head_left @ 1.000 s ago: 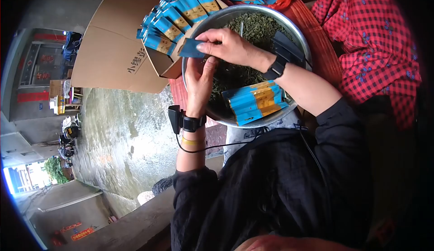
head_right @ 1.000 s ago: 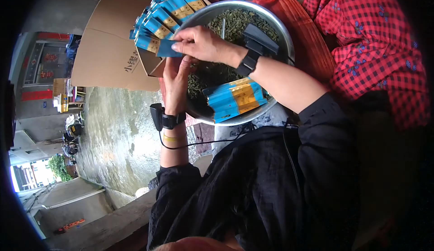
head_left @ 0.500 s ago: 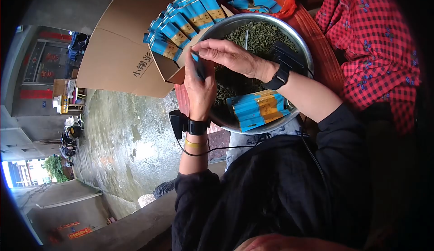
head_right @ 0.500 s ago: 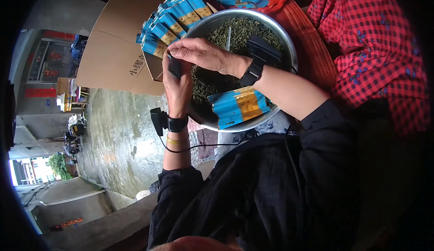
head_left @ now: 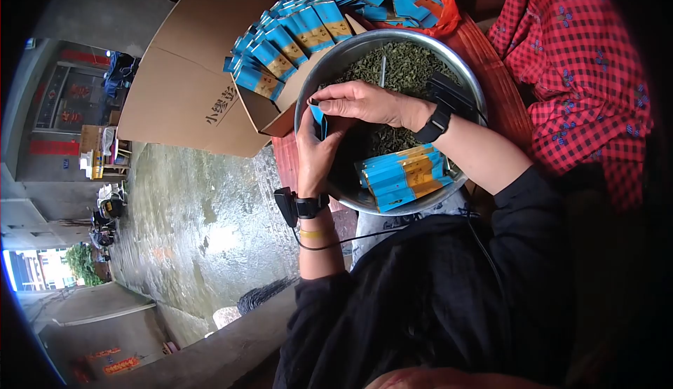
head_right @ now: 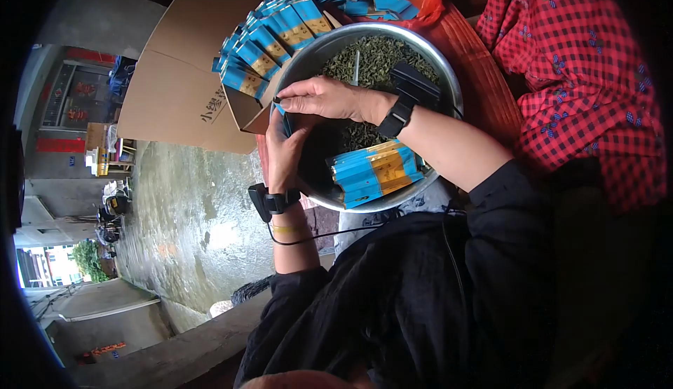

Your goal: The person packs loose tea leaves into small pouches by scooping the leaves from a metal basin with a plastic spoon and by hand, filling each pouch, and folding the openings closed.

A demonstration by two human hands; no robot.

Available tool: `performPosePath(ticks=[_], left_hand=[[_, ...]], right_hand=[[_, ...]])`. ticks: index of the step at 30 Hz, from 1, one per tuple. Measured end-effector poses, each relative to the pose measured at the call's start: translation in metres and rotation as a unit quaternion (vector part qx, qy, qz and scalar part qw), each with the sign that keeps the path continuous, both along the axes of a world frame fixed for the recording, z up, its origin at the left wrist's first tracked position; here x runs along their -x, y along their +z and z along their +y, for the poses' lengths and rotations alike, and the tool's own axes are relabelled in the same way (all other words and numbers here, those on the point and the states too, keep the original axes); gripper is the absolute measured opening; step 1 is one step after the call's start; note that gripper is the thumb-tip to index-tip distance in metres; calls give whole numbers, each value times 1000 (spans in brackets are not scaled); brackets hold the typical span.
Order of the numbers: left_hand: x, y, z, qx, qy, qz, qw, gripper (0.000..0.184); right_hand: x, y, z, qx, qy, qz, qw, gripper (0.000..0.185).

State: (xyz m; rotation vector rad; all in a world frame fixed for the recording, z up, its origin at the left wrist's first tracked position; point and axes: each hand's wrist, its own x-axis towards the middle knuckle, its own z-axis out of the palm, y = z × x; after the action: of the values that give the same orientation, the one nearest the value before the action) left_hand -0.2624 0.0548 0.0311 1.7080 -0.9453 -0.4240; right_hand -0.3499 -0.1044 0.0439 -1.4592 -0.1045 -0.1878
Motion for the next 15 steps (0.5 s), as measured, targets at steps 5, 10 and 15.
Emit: performPosePath(ticks=[5,10,15], left_hand=[[6,10,-2,-13,-3,10,1000,65],[8,10,-1,26,-2,48,998,76],[13,15,-2,-7,9,0,1000,75]], right_hand=[[1,0,-3,-56,33,32,997,56],[-2,-5,-8,-95,32,32,994,47],[1,0,-21,-131,68,69,987,38]])
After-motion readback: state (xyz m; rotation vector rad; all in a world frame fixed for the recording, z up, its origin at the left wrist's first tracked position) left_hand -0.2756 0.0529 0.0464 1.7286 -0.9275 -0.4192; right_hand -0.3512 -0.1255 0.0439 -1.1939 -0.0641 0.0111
